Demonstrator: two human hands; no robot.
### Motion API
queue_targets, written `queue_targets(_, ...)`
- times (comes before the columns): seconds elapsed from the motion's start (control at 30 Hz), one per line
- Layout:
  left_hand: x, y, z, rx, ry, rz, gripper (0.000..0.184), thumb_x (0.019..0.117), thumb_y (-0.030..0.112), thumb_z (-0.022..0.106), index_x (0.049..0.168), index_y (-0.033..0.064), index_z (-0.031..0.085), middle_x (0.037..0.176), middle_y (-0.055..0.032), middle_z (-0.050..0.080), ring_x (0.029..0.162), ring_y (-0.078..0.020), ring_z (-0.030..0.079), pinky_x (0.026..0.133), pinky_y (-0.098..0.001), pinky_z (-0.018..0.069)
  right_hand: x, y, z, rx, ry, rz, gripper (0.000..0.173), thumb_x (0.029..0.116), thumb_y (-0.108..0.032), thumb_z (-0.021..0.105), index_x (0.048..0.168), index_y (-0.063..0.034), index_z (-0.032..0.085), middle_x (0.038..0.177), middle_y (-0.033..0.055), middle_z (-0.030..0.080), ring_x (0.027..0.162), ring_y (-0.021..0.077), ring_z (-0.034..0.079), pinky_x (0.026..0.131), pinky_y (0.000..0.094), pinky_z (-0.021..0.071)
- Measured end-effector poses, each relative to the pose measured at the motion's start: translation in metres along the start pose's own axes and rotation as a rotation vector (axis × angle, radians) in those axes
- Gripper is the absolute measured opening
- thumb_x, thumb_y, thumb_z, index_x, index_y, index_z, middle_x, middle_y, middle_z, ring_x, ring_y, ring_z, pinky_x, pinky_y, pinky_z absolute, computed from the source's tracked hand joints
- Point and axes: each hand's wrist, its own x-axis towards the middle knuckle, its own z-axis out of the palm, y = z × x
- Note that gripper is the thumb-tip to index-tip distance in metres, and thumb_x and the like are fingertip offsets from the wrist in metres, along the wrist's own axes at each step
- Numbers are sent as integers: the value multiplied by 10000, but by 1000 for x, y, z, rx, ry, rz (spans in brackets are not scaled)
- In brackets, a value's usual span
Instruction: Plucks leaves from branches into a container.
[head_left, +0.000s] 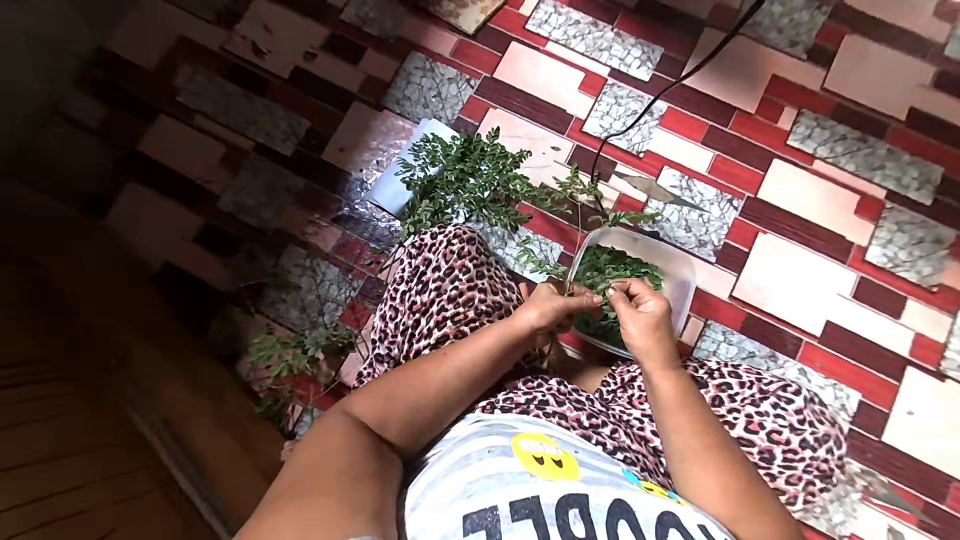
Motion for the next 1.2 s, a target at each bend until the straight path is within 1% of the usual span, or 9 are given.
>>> queue_targets(0.07, 2, 4, 7, 7, 9, 21, 69, 987, 77, 650, 1000, 13, 671, 712, -19, 657, 436, 11, 384, 416, -150, 307, 0, -1, -1, -4, 5, -18, 104, 991, -57, 614, 999, 0, 700, 875, 35, 684, 765, 42, 636, 743, 238, 548)
queue_targets(0.2, 9, 11, 18, 0, 9, 8, 54, 994, 63, 628, 998, 16, 654, 712, -17, 624, 448, 2, 371, 423, -155, 302, 1, -1, -9, 57, 13, 16, 102, 996, -55, 611, 994, 9, 691, 838, 33, 690, 733, 62, 661, 729, 254, 576)
queue_targets(0.37, 15, 8, 12, -70, -104, -29, 66, 1019, 50, 557, 980, 51, 610, 713, 2, 596, 453, 4, 378, 424, -146, 315, 5, 4, -18, 134, -68, 135, 150, 1020, -61, 574, 960, 1, 697, 834, 49, 710, 746, 101, 678, 734, 285, 579)
queue_targets(0.5, 17, 6, 11, -19, -89, -21, 57, 1024, 57, 549, 1000, 42, 599, 728, -10, 610, 461, 1, 392, 427, -149, 316, 7, 3, -26, 171, -146, 202, 274, 1075, -143, 471, 1092, 5, 701, 998, 89, 707, 862, 136, 678, 803, 323, 569)
queue_targets(0.6, 19, 2, 9, 78, -65, 24, 36, 992, 56, 601, 974, 36, 625, 715, -10, 616, 469, -5, 406, 436, -159, 323, 7, -4, -29, 235, -211, 262, 295, 1088, -216, 485, 1119, 19, 661, 916, 81, 670, 761, 125, 650, 722, 297, 566)
queue_targets(0.7, 19, -1, 10, 162, -73, 54, 27, 979, 57, 632, 958, 44, 620, 713, 0, 624, 480, 1, 413, 447, -159, 323, 6, -6, -27, 191, -228, 273, 193, 994, -159, 673, 1077, 14, 653, 861, 58, 664, 675, 91, 613, 647, 258, 543)
queue_targets(0.77, 17, -1, 11, 192, -65, 54, 26, 974, 50, 634, 951, 48, 622, 702, 14, 610, 485, 3, 415, 455, -159, 328, 7, -2, -25, 159, -219, 243, 159, 938, -85, 722, 1040, 15, 652, 844, 54, 659, 655, 81, 604, 622, 245, 537)
queue_targets(0.93, 20, -5, 8, 186, -77, 70, 27, 967, 53, 636, 944, 38, 633, 713, 1, 613, 482, -3, 412, 449, -161, 325, 9, -5, -28, 240, -245, 300, 79, 946, 44, 652, 1023, 33, 635, 822, 67, 654, 619, 91, 617, 593, 227, 555)
queue_targets(1.2, 20, -4, 7, 115, -113, 25, 50, 985, 50, 600, 937, 53, 613, 708, 7, 592, 472, -2, 394, 437, -155, 314, 10, -6, -35, 291, -206, 334, 36, 952, 44, 652, 984, 32, 639, 797, 74, 671, 607, 104, 636, 589, 238, 572)
